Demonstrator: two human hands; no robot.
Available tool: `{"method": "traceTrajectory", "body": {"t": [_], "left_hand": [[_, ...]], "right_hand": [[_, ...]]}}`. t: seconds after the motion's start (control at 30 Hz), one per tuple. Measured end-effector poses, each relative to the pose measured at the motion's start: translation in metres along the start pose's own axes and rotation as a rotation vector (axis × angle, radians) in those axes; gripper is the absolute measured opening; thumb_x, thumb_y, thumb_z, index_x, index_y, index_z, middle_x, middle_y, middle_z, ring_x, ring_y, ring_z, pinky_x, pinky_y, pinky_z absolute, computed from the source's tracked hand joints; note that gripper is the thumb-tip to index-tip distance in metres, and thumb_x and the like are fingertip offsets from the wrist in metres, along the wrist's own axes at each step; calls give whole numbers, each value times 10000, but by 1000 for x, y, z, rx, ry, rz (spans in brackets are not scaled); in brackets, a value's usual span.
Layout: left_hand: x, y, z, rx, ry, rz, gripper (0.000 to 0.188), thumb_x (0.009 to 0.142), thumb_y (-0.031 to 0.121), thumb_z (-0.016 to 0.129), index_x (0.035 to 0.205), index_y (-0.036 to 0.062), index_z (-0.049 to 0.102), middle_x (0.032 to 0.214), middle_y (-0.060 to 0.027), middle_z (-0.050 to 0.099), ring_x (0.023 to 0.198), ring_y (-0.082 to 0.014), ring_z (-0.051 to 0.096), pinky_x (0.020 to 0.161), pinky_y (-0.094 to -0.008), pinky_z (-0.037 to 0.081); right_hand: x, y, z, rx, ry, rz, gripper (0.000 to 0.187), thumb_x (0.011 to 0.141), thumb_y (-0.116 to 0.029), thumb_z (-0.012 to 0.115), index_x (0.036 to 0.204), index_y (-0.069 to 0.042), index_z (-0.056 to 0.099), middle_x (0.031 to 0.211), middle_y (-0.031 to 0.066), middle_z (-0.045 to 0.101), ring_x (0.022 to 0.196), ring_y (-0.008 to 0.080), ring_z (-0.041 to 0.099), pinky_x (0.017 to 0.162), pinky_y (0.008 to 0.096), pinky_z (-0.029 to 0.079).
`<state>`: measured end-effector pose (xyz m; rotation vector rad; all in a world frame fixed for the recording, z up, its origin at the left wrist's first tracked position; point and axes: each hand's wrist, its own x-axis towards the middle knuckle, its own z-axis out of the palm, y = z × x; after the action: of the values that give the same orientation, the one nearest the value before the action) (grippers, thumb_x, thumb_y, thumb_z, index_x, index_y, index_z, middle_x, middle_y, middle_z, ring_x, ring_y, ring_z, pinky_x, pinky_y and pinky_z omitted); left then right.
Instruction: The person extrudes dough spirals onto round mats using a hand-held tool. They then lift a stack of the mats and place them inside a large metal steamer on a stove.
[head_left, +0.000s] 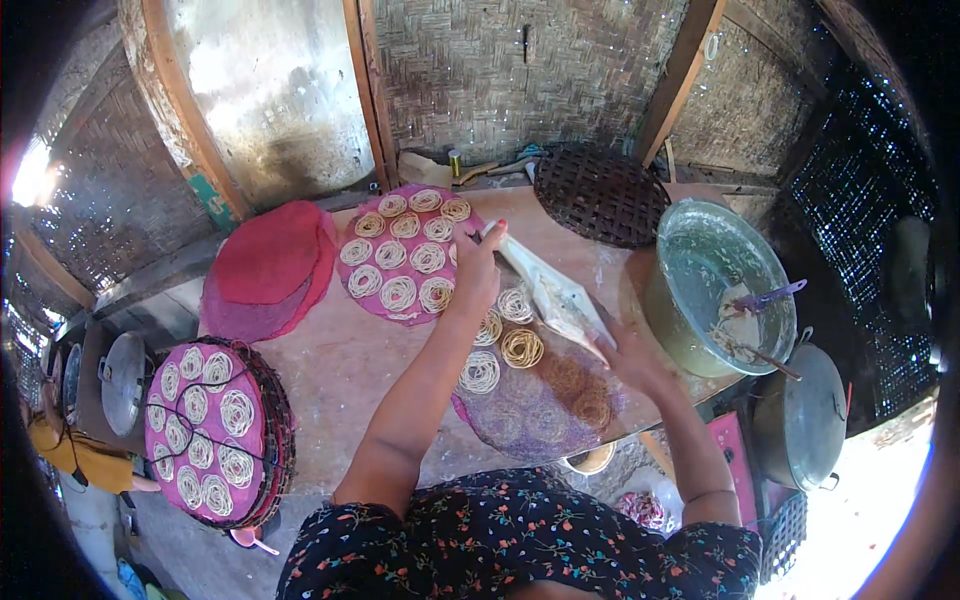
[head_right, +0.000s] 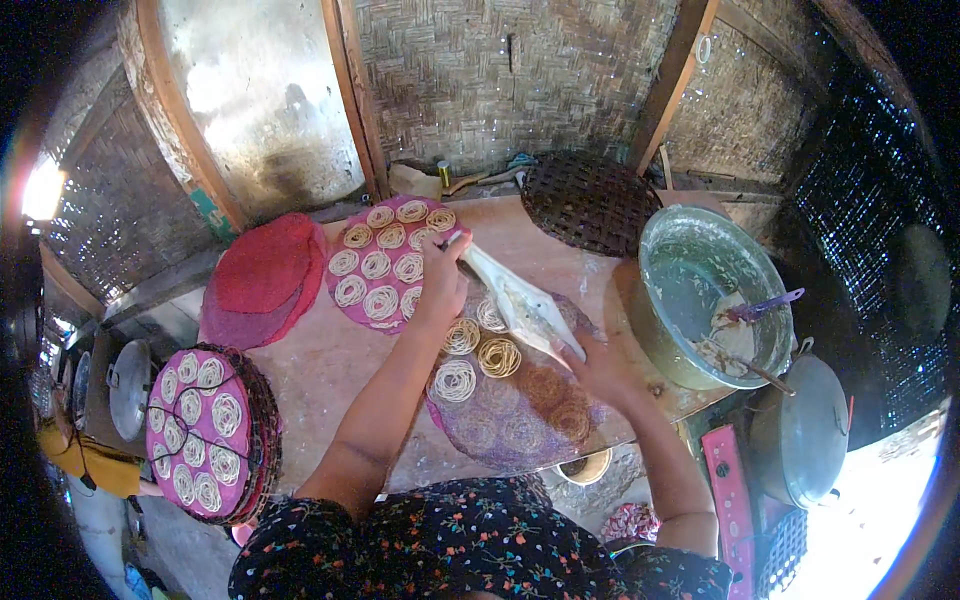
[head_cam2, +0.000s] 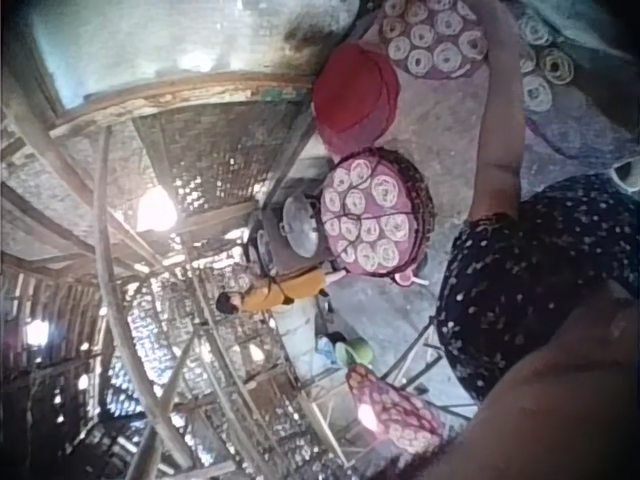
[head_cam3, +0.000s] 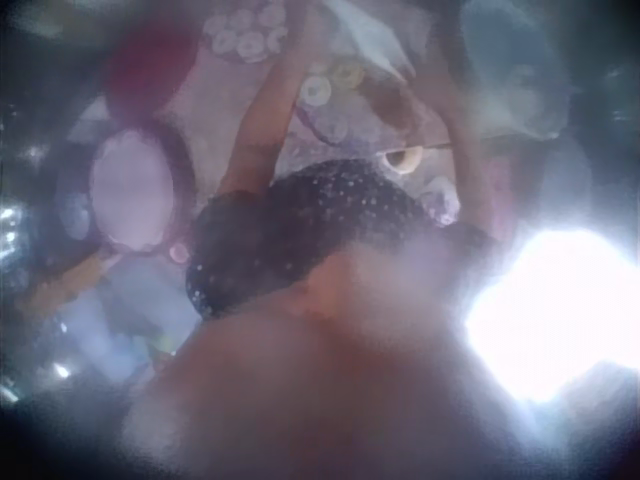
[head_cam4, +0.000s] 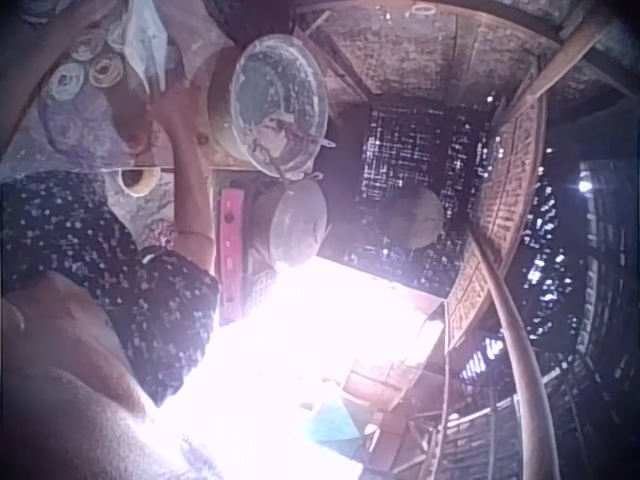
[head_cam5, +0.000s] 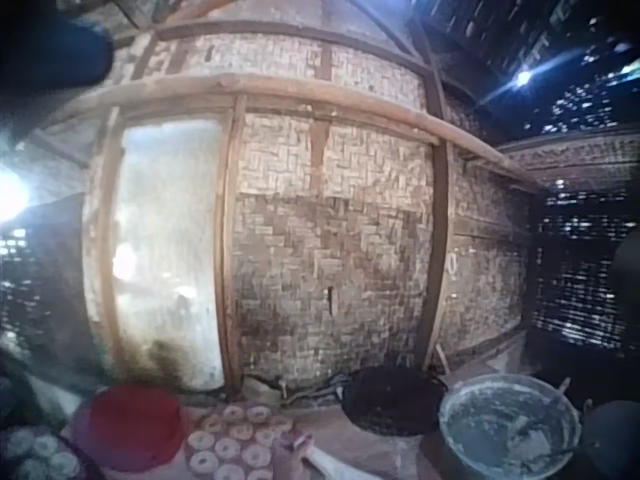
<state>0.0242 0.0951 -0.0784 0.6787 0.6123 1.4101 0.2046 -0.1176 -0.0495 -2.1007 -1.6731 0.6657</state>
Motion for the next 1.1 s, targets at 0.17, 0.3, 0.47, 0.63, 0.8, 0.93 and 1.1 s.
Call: {"method": "traceTrajectory", "body": {"t": [0.17,0.3,0.47,0.63,0.8,0.93,1.1], "left_hand": [[-4,-14,23,51,155,-234,510,738,116,738,1033,84,324,920,-73,432,817,-183,444,743,-352,401],[12,-64,4,40,150,-399,536,734,97,721,1076,67,309,991,-120,446,896,-217,465,783,-407,415],[16,-55,15,-76,52,-247,518,741,96,716,1066,59,315,987,-120,448,899,-216,470,784,-402,423],[-13,-35,32,-93,131,-223,273,762,44,672,905,45,439,825,-60,484,744,-189,499,706,-328,435],[8,-53,27,-131,15,-234,506,750,69,698,1073,37,309,1030,-110,407,957,-198,440,841,-369,399],[15,-44,26,-65,-10,-162,523,751,59,694,1096,43,302,1032,-115,406,961,-201,438,845,-369,400],[-13,-42,28,-85,-2,-209,509,757,50,682,1092,35,299,1034,-117,414,957,-200,447,852,-370,398]], "right_hand": [[-1,-7,-39,310,-234,188,622,930,-557,373,1152,9,506,777,125,605,552,160,569,490,300,461],[6,-7,-50,176,-234,321,657,907,-606,366,1007,14,561,628,93,554,506,158,534,473,306,434],[4,-2,-41,139,-150,243,691,890,-617,382,1054,25,577,630,118,573,535,184,566,533,327,458],[-21,-23,-64,132,-82,270,673,899,-614,396,811,24,593,515,42,469,489,143,517,456,305,420],[-9,-7,-59,-48,4,210,683,915,-567,377,959,66,631,810,290,624,799,409,628,755,438,473],[-6,-4,-44,58,18,162,678,916,-564,378,966,63,631,815,302,622,824,422,626,766,449,469],[-23,0,-49,139,11,192,650,915,-565,398,913,40,636,662,196,559,670,309,590,654,411,460]]}}
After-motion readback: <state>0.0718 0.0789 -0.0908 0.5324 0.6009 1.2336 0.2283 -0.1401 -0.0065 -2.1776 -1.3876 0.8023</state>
